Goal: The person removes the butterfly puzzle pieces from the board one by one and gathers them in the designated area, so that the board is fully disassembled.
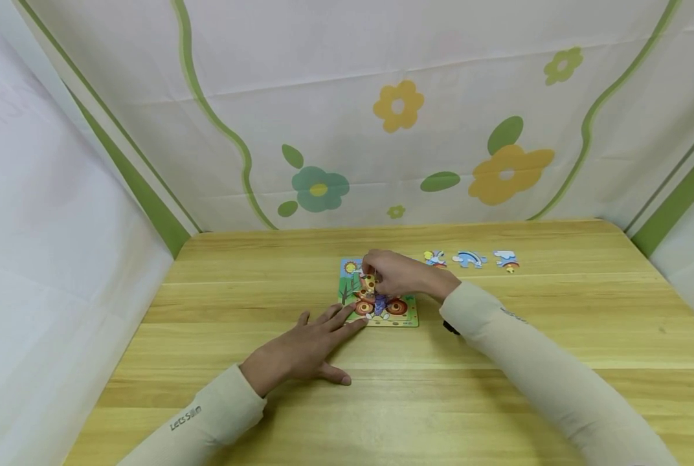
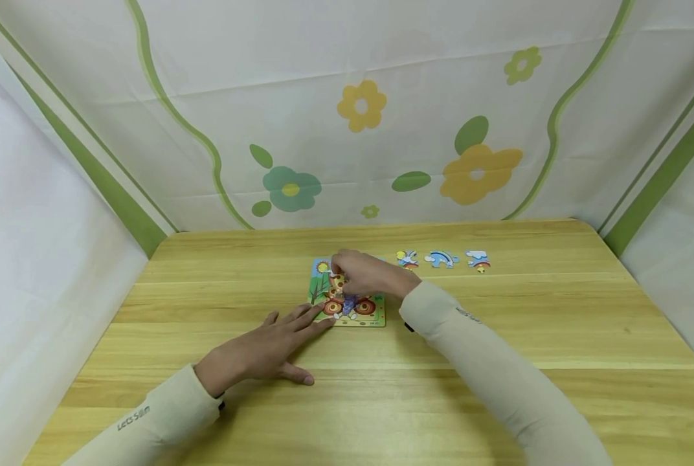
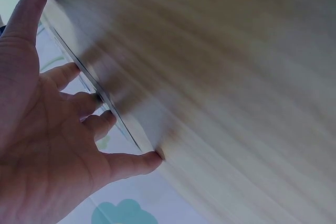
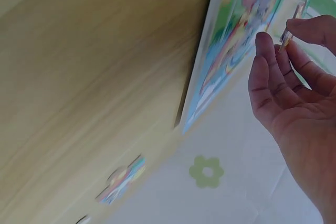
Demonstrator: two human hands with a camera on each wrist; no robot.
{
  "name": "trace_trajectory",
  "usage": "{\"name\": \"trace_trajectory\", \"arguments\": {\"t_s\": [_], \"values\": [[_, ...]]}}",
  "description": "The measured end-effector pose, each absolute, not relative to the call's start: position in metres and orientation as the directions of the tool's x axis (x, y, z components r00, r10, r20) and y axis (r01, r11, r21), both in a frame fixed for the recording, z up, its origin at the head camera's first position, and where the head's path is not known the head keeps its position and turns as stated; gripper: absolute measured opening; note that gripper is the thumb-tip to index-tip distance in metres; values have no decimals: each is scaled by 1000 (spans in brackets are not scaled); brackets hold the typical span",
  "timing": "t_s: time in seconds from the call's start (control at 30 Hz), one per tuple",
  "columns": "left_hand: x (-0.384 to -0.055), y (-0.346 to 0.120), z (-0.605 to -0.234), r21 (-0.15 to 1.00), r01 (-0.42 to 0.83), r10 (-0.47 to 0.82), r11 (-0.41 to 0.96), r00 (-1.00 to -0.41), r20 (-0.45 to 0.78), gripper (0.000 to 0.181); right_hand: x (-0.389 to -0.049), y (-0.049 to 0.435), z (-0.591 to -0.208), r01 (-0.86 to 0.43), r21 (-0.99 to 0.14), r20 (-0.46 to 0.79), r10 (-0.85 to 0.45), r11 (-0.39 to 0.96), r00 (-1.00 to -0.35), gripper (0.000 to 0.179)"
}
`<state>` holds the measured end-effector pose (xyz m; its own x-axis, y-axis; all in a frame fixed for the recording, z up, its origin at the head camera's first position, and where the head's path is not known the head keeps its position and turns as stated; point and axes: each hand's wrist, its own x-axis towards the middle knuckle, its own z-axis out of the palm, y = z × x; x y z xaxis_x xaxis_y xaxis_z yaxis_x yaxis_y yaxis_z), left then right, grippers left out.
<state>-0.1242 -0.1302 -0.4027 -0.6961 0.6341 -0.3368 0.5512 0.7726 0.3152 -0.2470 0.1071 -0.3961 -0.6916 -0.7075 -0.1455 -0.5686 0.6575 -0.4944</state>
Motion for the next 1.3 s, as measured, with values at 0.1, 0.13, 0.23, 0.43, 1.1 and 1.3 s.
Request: {"name": "trace_trajectory", "arguments": {"t_s": [0.1,0.13,0.23,0.43,1.1,1.3], "values": [[-124,-130,-403,315,553,636,771,-696,-333,97,-246,119,-392,-558,-524,-123,-705,643,-698,29],[-124,-130,-403,315,555,637,770,-696,-331,97,-245,123,-391,-555,-532,-115,-704,640,-701,29],[-124,-131,-404,318,556,639,768,-696,-325,98,-244,138,-388,-547,-548,-95,-697,633,-711,28],[-124,-131,-404,322,555,640,767,-698,-322,98,-244,168,-389,-538,-541,-68,-671,646,-738,29],[-124,-131,-405,324,556,642,765,-698,-318,97,-239,229,-403,-493,-497,-62,-596,714,-801,27],[-123,-131,-405,323,557,642,765,-698,-316,98,-238,236,-408,-491,-503,-77,-603,711,-794,28]]}}
